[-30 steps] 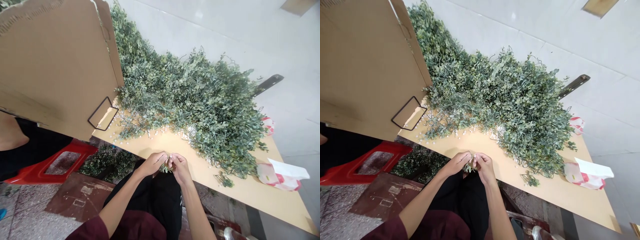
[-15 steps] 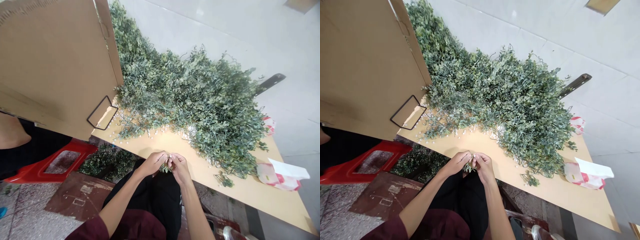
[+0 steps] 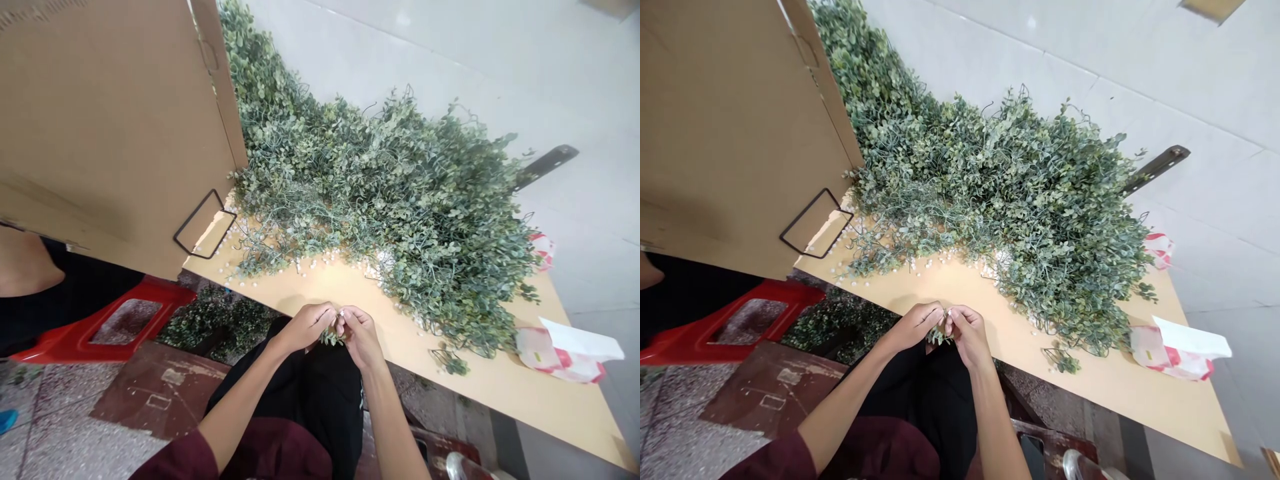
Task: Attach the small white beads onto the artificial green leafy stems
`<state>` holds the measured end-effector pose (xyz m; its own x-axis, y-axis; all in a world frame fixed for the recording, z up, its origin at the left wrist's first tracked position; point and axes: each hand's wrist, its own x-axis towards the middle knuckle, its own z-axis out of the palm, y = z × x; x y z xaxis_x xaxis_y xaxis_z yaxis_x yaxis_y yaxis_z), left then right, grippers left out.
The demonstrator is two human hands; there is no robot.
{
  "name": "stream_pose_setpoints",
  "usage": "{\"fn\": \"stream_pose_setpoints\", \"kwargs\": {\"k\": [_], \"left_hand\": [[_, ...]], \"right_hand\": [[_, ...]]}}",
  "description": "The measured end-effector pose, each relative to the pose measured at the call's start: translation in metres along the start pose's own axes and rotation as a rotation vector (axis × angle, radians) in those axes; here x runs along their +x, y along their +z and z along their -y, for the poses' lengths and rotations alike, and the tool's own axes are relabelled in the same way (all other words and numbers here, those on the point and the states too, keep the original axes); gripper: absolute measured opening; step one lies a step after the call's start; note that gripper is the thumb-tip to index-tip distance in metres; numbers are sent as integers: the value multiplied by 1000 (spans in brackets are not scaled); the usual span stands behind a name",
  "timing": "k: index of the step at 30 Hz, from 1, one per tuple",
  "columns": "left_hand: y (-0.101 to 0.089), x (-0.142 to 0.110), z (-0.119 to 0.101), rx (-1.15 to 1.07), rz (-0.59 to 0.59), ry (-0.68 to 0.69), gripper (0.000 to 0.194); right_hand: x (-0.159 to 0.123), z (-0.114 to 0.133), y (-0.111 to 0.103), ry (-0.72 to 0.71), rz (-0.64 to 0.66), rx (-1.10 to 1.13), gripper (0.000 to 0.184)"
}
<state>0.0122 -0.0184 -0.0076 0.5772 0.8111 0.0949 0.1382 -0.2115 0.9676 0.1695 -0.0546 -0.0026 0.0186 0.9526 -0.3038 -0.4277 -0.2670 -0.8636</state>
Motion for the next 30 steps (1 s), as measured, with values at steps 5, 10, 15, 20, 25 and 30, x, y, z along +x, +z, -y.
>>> {"fn": "stream_pose_setpoints", "kwargs": {"k": [5,10,15,20,25,30], "left_hand": [[-1,0,-2,-5,15,-10,37],[-2,0,-3,-3,18,-19,36],[-1,0,0,-7,15,-1,35],[-1,0,2,11,19,3,37],[-1,1,1,19,25,8,39],[-2,0,-1,6,35,9,38]], "right_hand": [[0,1,0,16,9,-2,22],[1,0,-1,29,-2,-13,23],[2,1,-1,43,-1,-12,25],[3,2,0,47,9,-19,27],[3,2,-1,61,29,-13,27],[4,2,-1,70,55,-12,28]]}}
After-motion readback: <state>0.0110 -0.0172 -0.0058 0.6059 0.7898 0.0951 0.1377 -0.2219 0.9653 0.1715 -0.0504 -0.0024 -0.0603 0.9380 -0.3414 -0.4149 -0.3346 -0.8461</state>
